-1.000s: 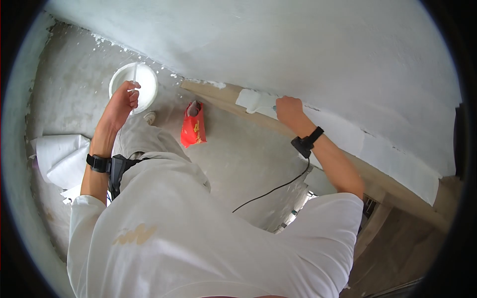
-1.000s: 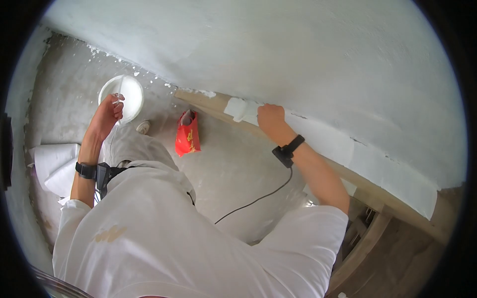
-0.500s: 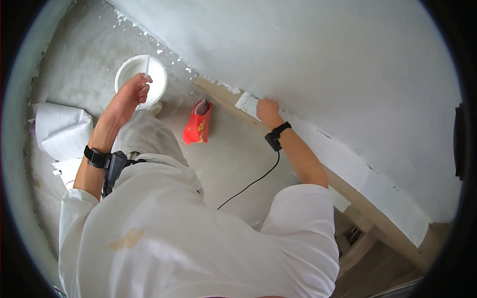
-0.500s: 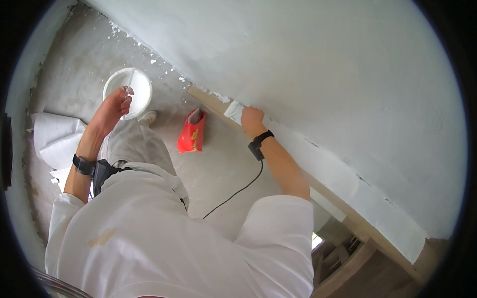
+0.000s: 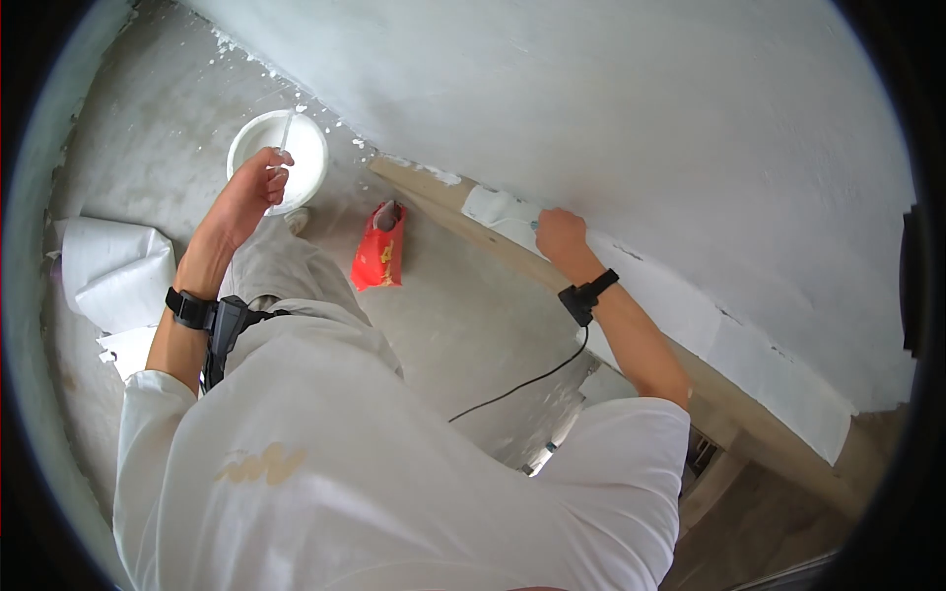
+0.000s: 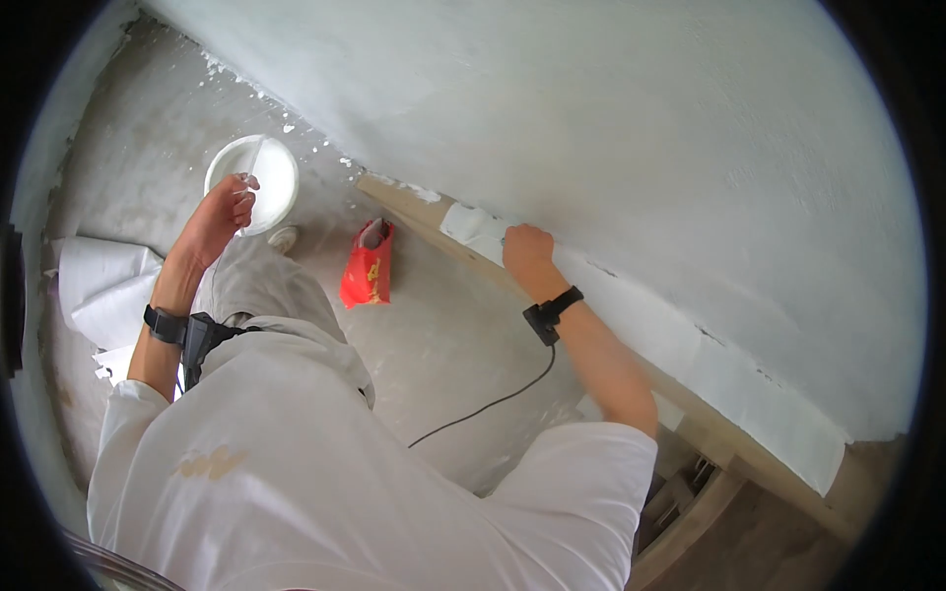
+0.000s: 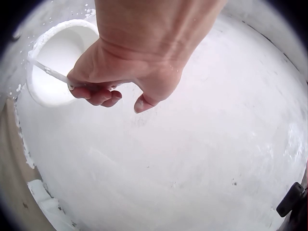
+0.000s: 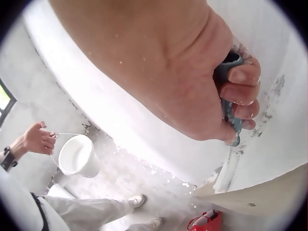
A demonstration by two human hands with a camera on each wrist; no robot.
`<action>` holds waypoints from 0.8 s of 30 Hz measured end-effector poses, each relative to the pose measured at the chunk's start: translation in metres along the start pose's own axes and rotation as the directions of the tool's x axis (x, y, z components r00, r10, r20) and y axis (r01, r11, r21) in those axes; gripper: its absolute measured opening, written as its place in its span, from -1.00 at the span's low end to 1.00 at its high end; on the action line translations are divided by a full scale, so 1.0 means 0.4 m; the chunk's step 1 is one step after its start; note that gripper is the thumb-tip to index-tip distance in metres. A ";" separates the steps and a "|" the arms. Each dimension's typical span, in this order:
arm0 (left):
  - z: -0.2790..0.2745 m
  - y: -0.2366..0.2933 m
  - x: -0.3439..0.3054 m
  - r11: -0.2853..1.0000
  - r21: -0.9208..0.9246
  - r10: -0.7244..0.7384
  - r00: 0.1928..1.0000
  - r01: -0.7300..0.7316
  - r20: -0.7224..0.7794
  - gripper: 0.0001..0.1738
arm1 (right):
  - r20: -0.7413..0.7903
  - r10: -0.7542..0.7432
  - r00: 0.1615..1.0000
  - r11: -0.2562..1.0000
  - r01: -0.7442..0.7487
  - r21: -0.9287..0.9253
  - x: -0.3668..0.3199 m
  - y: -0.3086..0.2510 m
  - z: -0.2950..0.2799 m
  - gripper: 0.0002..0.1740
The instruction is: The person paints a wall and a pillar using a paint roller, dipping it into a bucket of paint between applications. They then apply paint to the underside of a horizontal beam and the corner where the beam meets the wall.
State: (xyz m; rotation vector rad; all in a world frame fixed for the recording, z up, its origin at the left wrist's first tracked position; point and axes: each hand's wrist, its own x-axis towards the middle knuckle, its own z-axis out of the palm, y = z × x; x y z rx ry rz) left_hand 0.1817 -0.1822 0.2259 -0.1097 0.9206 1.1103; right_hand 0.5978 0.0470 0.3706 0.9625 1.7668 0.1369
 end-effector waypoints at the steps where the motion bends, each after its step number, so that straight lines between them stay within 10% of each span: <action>1: -0.004 -0.002 -0.002 1.000 0.002 0.007 1.000 -0.007 0.016 -0.81 | -0.048 -0.032 0.998 0.999 0.032 -0.002 0.022 -0.017 0.025 -0.78; 14: 0.022 0.011 -0.013 0.996 0.087 -0.025 0.997 0.032 -0.078 -0.83 | -0.030 -0.074 0.997 0.997 0.073 -0.023 0.300 -0.154 0.140 -0.79; 24: 0.005 0.009 -0.003 1.000 0.023 -0.014 1.000 0.013 0.017 -0.80 | 0.039 0.105 0.994 0.992 -0.102 -0.077 -0.157 0.124 -0.130 -0.78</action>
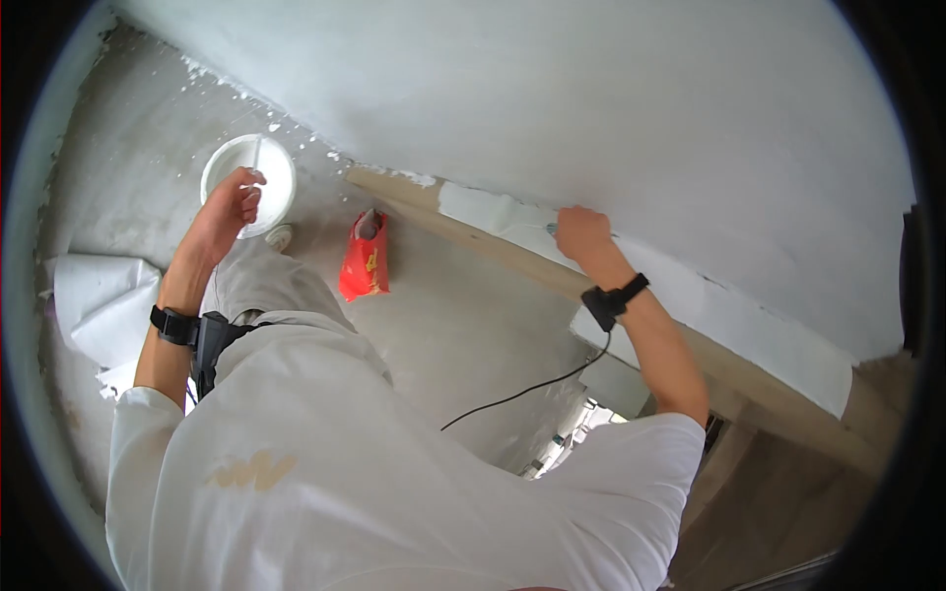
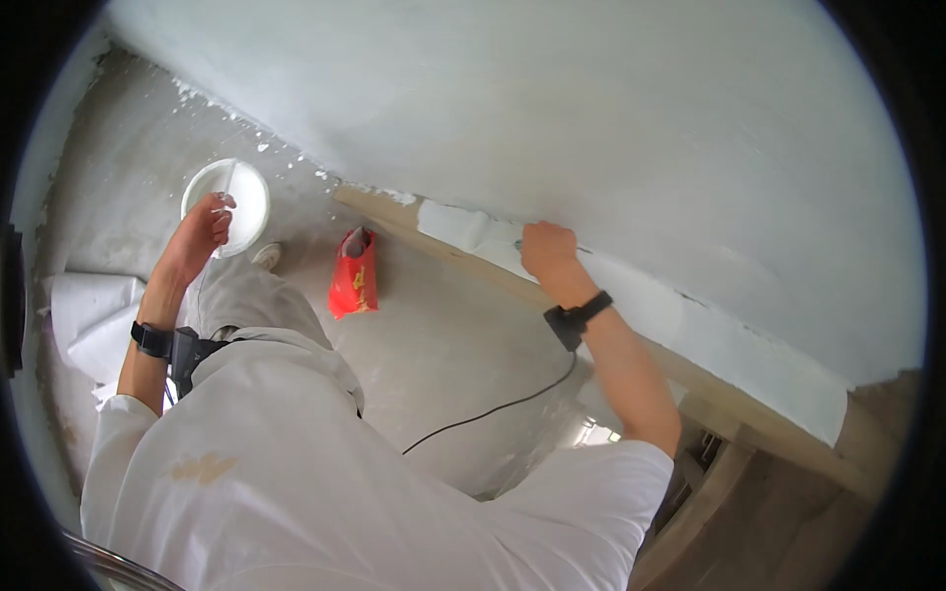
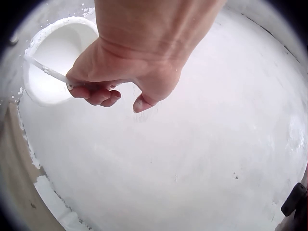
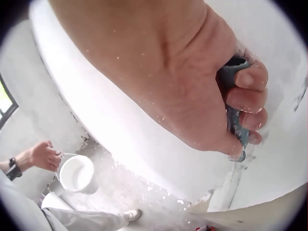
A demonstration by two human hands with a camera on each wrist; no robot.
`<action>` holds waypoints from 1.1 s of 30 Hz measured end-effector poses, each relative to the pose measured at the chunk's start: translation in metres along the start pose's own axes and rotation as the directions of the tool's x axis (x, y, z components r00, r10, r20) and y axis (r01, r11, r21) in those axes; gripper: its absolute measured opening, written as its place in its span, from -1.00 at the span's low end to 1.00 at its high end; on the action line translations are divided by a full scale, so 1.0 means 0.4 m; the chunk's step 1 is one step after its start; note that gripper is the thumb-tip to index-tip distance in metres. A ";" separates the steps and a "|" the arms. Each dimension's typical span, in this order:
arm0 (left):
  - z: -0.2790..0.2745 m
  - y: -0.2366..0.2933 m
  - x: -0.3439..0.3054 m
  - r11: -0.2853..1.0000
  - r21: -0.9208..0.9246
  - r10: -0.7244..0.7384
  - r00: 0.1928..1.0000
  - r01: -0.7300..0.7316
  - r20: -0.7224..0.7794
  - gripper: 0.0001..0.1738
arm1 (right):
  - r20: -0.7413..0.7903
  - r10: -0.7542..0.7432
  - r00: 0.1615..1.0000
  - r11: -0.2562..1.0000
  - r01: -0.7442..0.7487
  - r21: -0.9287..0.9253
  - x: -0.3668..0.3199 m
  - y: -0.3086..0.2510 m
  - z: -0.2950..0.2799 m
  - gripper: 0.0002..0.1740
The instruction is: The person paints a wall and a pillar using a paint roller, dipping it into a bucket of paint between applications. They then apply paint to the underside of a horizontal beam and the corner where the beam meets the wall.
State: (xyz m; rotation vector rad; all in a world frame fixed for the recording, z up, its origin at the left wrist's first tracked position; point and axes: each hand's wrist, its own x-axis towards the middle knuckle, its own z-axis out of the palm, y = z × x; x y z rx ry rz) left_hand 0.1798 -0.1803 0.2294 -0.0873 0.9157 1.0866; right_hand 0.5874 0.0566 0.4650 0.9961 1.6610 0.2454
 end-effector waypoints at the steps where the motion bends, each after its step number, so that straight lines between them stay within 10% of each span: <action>1: -0.004 -0.001 0.004 1.000 0.016 -0.012 1.000 0.012 -0.006 -0.81 | -0.002 0.038 0.999 0.999 -0.038 -0.026 -0.046 0.038 -0.012 -0.71; 15: -0.006 0.008 0.018 0.996 0.084 -0.025 0.998 0.020 0.063 -0.79 | 0.013 0.390 0.921 0.906 -0.386 0.173 -0.553 0.314 -0.218 -0.64; 33: -0.014 -0.001 0.011 0.998 0.043 -0.039 0.998 0.037 0.042 -0.81 | -0.008 0.195 0.981 0.971 -0.192 0.139 -0.223 0.191 -0.099 -0.68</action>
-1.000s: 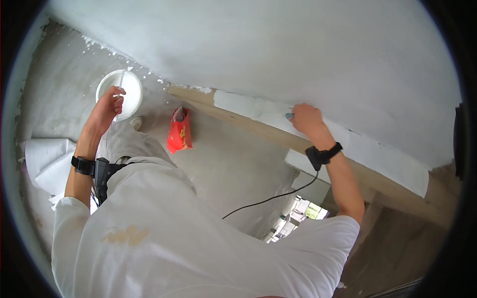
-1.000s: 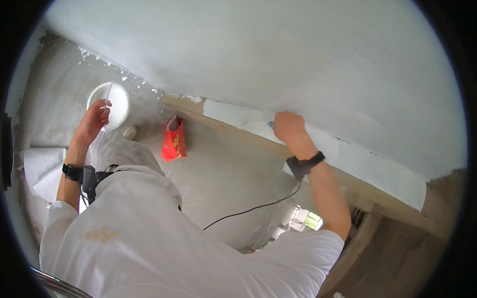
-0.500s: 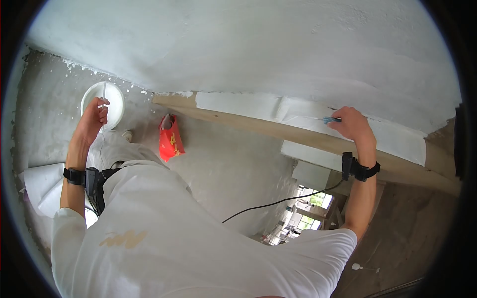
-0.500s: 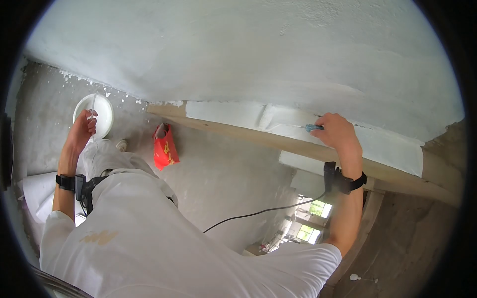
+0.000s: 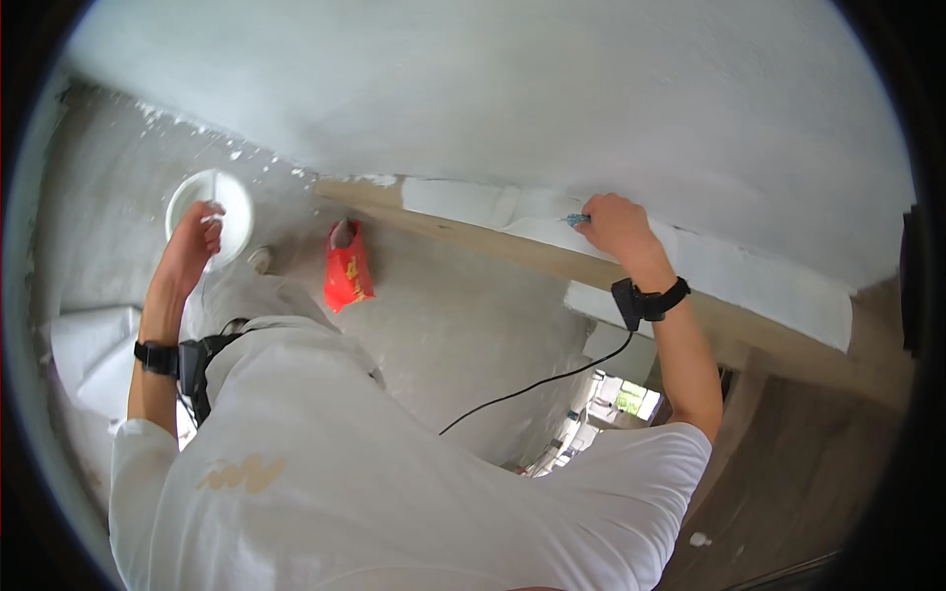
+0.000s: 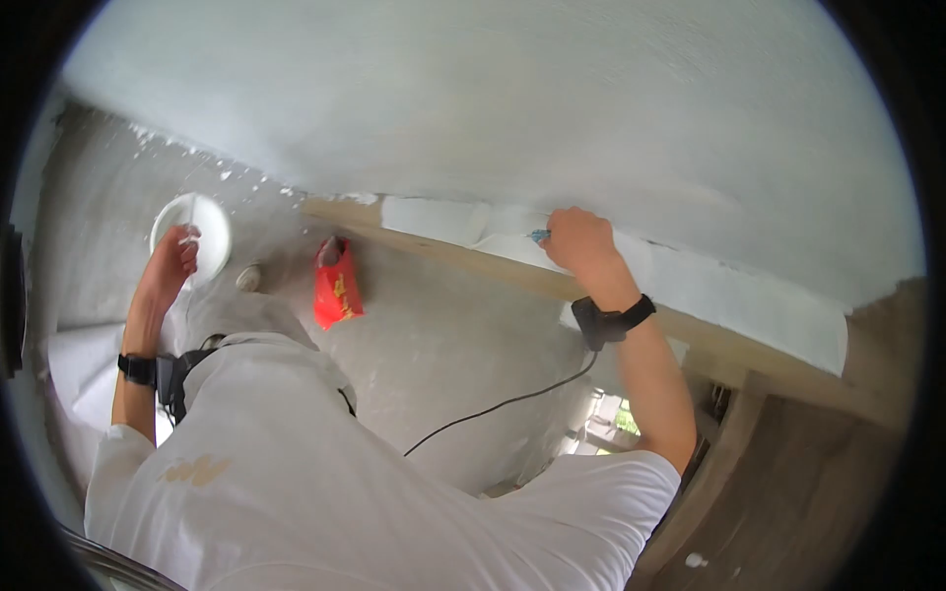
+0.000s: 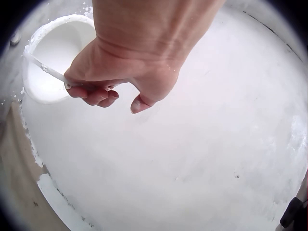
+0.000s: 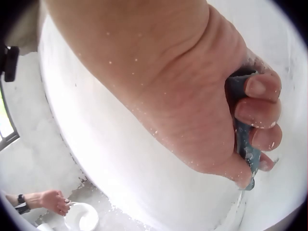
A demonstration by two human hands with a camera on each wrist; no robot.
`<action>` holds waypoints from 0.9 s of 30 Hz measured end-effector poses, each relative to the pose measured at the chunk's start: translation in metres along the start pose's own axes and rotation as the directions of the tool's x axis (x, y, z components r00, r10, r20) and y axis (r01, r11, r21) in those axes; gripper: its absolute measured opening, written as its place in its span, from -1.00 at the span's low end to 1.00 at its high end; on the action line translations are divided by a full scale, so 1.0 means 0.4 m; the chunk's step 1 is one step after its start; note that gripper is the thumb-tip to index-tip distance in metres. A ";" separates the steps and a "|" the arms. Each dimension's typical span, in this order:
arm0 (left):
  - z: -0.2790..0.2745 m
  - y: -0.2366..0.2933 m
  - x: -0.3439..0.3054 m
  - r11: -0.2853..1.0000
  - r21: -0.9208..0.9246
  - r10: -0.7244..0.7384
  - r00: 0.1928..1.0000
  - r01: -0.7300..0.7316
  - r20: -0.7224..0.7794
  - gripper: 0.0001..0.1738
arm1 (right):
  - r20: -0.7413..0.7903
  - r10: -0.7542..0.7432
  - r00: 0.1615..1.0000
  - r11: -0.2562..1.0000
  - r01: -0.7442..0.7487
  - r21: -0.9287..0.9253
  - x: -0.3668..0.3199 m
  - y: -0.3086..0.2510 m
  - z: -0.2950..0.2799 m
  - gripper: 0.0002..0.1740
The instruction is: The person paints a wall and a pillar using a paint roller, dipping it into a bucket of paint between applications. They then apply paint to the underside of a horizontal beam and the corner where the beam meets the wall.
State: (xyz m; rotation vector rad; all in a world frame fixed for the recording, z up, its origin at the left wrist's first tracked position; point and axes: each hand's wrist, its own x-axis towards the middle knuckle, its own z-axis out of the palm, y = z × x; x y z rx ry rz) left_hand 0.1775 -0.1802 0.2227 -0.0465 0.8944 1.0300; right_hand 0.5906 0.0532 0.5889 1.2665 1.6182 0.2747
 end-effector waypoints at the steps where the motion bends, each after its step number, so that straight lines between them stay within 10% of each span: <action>1: 0.000 -0.007 0.016 1.000 -0.014 -0.019 1.000 0.019 -0.003 -0.82 | 0.004 0.042 0.999 0.999 -0.042 -0.002 -0.036 0.041 -0.034 -0.68; 11: 0.015 0.006 0.026 0.993 0.082 -0.093 0.989 0.084 0.114 -0.78 | -0.102 0.259 0.961 0.962 -0.247 0.116 -0.493 0.385 -0.265 -0.61; 13: 0.037 0.015 0.017 0.993 0.101 -0.078 0.983 0.061 0.164 -0.78 | 0.071 0.351 0.934 0.925 -0.357 0.131 -0.538 0.432 -0.296 -0.58; 23: 0.080 0.051 0.009 0.984 0.164 -0.105 0.970 0.069 0.220 -0.76 | -0.030 0.508 0.861 0.844 -0.490 0.220 -0.751 0.441 -0.381 -0.61; 25: 0.070 0.064 0.007 0.982 0.173 -0.113 0.969 0.076 0.219 -0.76 | 0.262 0.578 0.773 0.757 -0.628 0.180 -0.734 0.441 -0.408 -0.61; 27: 0.070 0.064 0.006 0.980 0.181 -0.118 0.970 0.079 0.213 -0.75 | 0.134 0.503 0.854 0.832 -0.520 0.193 -0.717 0.436 -0.352 -0.63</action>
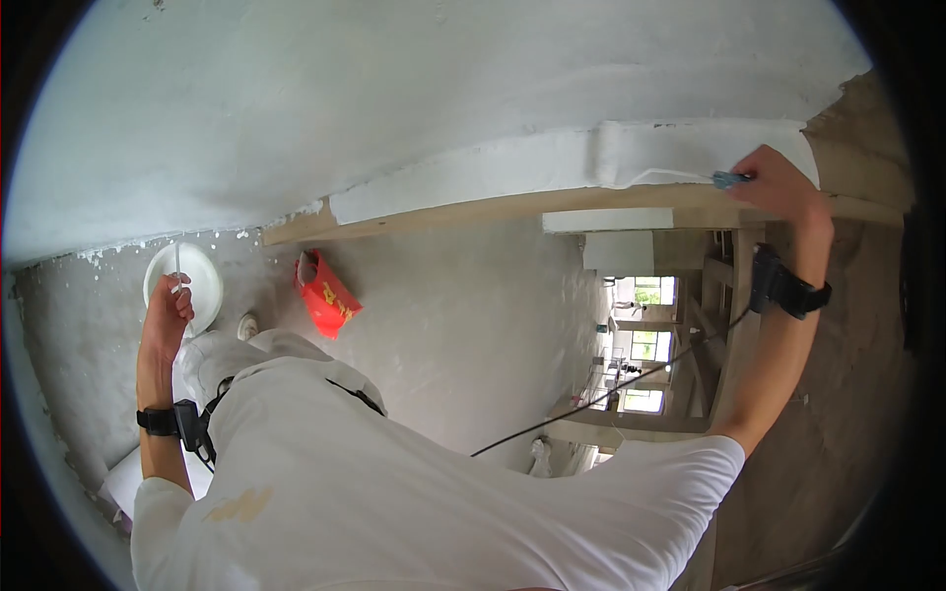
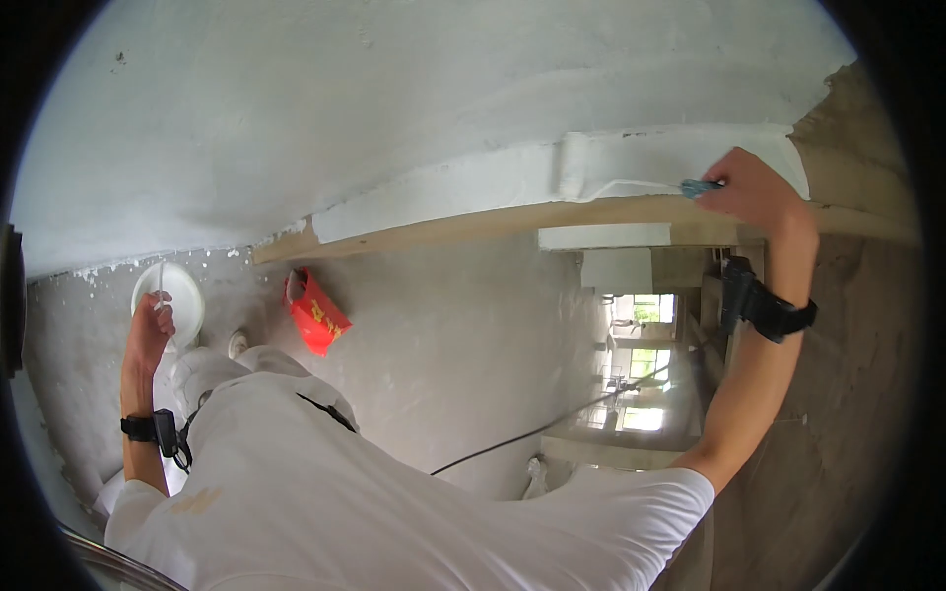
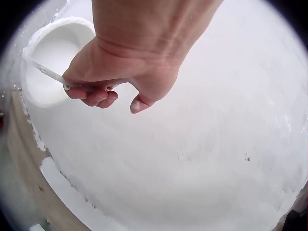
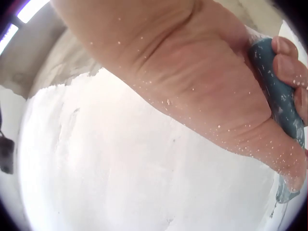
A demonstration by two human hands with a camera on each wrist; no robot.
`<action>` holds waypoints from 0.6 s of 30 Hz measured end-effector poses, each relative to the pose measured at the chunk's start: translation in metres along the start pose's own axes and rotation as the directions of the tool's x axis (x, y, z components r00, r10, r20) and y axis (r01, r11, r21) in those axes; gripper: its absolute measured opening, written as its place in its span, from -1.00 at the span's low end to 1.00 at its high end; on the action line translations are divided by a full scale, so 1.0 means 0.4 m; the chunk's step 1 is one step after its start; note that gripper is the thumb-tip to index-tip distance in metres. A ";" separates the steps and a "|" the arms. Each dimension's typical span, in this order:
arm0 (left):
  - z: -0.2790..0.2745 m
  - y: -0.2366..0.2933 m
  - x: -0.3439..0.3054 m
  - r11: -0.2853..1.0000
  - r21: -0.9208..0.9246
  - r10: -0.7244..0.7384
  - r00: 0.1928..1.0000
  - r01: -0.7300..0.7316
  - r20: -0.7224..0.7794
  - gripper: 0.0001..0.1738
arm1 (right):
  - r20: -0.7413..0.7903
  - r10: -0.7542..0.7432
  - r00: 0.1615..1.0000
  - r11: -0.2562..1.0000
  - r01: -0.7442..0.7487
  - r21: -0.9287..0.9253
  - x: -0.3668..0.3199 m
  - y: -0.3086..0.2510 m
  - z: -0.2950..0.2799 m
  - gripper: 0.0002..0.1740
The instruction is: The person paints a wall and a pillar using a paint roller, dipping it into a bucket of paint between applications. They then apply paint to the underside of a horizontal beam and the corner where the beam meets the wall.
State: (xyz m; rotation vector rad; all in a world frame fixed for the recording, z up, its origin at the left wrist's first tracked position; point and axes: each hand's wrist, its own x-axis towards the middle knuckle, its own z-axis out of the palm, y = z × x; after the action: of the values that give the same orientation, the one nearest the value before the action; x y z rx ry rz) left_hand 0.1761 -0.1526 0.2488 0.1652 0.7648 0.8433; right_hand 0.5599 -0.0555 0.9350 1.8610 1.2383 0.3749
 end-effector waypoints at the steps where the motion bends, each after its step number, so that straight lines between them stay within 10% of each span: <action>1: -0.006 0.001 -0.003 1.000 0.003 0.002 1.000 -0.002 -0.018 -0.74 | -0.108 -0.137 0.985 0.991 0.134 -0.029 0.015 -0.012 0.032 -0.64; 18: -0.026 -0.023 -0.029 0.995 -0.069 0.052 0.973 -0.070 -0.223 -0.81 | -0.029 -0.551 0.834 0.834 0.548 -0.072 0.500 -0.852 0.772 -0.77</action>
State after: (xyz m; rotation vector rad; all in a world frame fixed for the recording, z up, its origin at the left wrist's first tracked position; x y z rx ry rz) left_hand 0.1698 -0.1686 0.2437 0.0260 0.9381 0.9587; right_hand 0.6437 0.0197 0.4463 1.3629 1.7061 0.1352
